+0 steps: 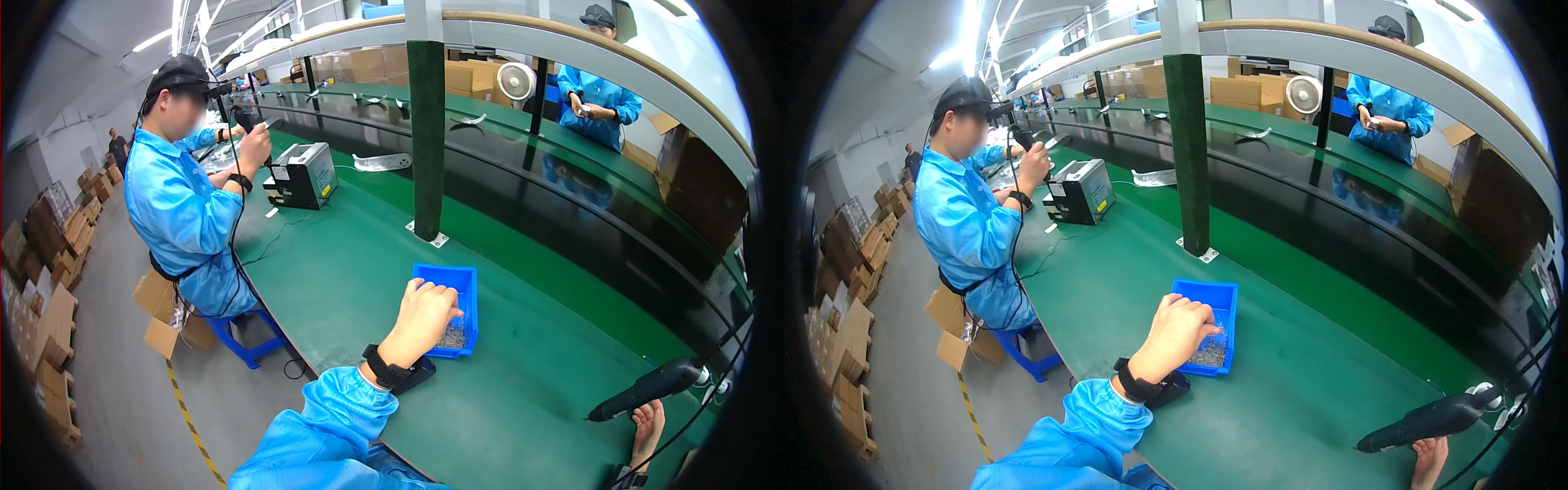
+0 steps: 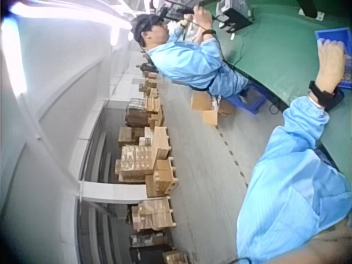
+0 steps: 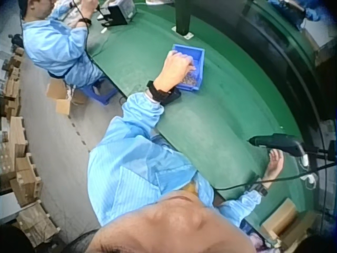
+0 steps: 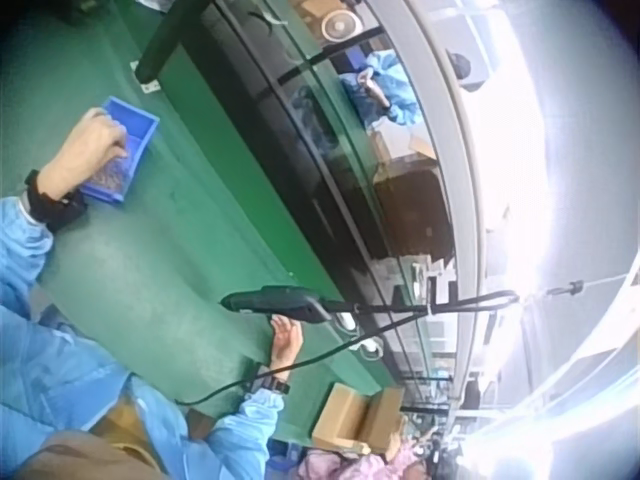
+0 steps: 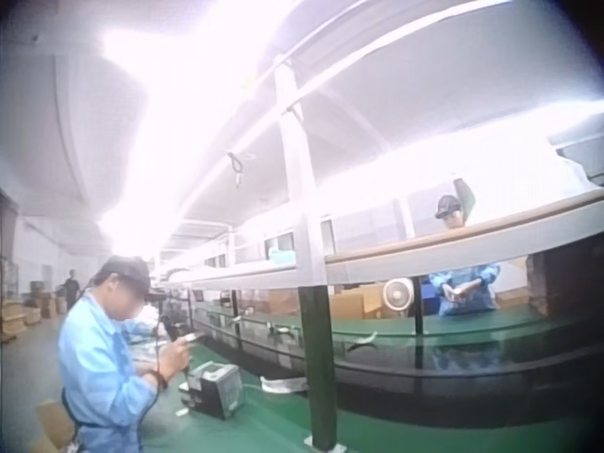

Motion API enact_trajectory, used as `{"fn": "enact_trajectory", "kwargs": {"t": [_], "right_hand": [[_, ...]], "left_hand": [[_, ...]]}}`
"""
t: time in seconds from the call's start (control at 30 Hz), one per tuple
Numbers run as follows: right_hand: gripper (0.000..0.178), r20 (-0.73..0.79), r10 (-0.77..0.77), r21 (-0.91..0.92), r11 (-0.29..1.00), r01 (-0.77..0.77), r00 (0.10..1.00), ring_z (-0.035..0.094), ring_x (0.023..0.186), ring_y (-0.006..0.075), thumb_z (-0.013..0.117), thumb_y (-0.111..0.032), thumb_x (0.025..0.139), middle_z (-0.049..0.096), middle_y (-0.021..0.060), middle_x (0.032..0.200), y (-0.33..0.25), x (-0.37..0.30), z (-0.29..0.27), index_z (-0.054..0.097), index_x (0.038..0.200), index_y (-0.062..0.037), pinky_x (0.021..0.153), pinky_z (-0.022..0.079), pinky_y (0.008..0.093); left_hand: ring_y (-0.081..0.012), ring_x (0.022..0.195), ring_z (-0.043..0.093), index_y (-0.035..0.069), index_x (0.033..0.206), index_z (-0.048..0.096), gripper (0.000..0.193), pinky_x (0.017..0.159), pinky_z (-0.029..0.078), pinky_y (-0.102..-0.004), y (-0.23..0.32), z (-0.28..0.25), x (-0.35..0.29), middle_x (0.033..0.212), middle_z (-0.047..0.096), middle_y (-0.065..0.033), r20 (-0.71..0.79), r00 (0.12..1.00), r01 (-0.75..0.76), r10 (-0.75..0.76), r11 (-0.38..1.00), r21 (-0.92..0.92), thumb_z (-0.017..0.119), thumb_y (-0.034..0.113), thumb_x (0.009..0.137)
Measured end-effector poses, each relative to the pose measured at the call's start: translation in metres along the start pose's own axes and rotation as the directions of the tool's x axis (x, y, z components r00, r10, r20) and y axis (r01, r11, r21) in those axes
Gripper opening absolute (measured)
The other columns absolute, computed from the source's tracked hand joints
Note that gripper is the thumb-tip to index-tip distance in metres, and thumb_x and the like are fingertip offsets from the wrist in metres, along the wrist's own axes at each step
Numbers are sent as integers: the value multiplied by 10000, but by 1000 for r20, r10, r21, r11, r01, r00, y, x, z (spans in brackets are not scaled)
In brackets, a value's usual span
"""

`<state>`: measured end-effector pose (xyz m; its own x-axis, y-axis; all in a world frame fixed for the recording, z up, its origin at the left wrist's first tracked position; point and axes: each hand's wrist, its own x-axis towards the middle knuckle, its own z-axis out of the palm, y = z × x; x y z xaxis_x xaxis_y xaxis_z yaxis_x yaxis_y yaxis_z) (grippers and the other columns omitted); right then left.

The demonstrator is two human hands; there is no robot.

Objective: Assembling small plastic housing components and securing internal parts with screws using an electric screwdriver on a factory assembly line.

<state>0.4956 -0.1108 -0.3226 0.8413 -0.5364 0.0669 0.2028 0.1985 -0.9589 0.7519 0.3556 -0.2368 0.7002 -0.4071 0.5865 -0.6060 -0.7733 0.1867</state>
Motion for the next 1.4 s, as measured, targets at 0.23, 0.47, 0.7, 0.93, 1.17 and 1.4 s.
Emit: {"fn": "enact_trajectory", "kwargs": {"t": [0.23, 0.47, 0.7, 0.93, 1.17, 1.4], "right_hand": [[322, 51, -42, -94, 994, 47, 998, 567, 751, 107, 479, -328, 879, 576, 22, 849, -11, -5, 19, 476, 1043, -51, 674, 469, 226], [361, 36, -82, -122, 989, 86, 996, 563, 747, 93, 486, -330, 867, 576, 5, 878, 10, 4, -8, 466, 1092, -48, 667, 447, 217], [416, 15, -44, -131, 990, 46, 999, 558, 791, 84, 540, -312, 854, 574, 1, 915, 11, 5, -11, 446, 1154, -40, 668, 444, 217], [333, 73, -50, -98, 993, 57, 996, 556, 794, 77, 548, -276, 857, 573, 1, 915, 6, 5, -7, 479, 1082, -40, 663, 440, 208], [291, 9, -61, -71, 996, 61, 998, 570, 753, 93, 549, -221, 849, 595, 20, 892, 8, 5, -3, 497, 1062, -30, 662, 461, 221], [196, -32, -17, -121, 993, 13, 999, 571, 691, 107, 534, -180, 849, 593, 34, 803, 0, 5, 13, 516, 979, -34, 630, 469, 227]], "left_hand": [[-241, 693, 548, 69, 681, 569, 166, 806, 382, -382, 2, 2, 1, 657, 581, -65, -11, 1000, 10, -11, 999, -30, 659, 203, 718], [-247, 731, 562, 61, 705, 560, 156, 817, 381, -407, 3, -1, 2, 686, 591, -84, 22, 1000, 0, 1, 1000, -6, 635, 194, 737], [-227, 699, 552, 72, 712, 575, 64, 787, 388, -356, -1, 0, 0, 692, 590, -51, -13, 999, -36, 35, 998, -48, 628, 109, 710], [-222, 698, 552, 79, 693, 578, 96, 807, 383, -360, 0, -1, 4, 685, 589, -39, -19, 999, -39, 38, 997, -72, 654, 138, 694], [-227, 746, 551, 86, 724, 599, 72, 816, 376, -369, 1, 2, 6, 716, 575, -41, -45, 997, -64, 62, 997, -43, 653, 127, 700], [-231, 759, 545, 84, 727, 601, 75, 833, 374, -378, 4, -1, 6, 736, 562, -41, -57, 996, -68, 65, 996, -56, 658, 125, 699]]}}
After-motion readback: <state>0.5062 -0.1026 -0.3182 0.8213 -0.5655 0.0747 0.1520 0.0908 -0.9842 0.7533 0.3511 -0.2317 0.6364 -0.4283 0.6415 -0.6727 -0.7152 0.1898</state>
